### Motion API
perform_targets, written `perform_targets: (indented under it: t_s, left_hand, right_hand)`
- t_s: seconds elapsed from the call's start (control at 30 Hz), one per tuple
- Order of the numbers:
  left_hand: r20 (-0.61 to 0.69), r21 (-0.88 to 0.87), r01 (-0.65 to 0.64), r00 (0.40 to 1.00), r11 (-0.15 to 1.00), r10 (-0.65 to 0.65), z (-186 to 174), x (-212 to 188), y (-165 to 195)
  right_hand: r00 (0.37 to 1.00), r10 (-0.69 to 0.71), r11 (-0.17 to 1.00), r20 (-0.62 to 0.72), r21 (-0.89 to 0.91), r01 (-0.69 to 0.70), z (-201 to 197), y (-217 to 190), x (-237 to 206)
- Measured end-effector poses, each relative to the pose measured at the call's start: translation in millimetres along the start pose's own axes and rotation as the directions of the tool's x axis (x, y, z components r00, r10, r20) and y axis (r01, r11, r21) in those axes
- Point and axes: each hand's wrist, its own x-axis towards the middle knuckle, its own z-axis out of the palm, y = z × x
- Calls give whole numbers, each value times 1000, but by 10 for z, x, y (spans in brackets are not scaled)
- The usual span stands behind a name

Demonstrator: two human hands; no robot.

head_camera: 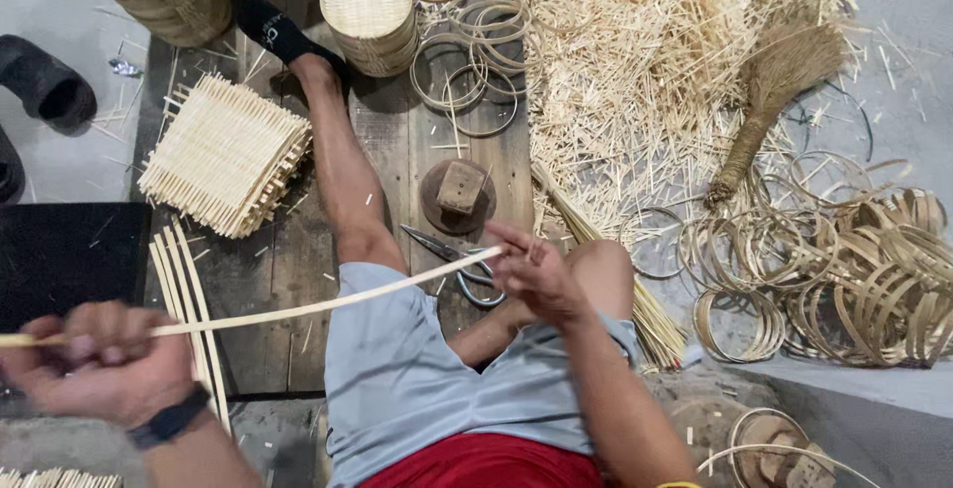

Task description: The person sits on the floor and repeatedly bends thin bamboo strips into circular rings. They interlock the ends of each strip to form a loop and place the finished rings into a nearby container. The person uses their hands to manipulate the bamboo and occasionally uses scissors to trim the ends.

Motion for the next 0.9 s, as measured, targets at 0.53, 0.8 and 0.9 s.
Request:
perform_targets:
  t_s: [0.53, 0.8, 0.9]
  left_hand:
    - [122, -44, 101, 988, 994, -94, -398, -255, 43]
    - [342, 261, 189, 899, 947, -273, -72, -242, -369]
    - [37, 644, 372, 858, 669, -512, 216, -218, -509]
  right_hand:
    - [565, -567, 788, -599, -196, 583, 164, 123, 576]
    - [847, -468, 882, -252, -73, 465, 762, 216, 736]
    - [900, -431, 871, -56, -284, 400, 957, 334, 710]
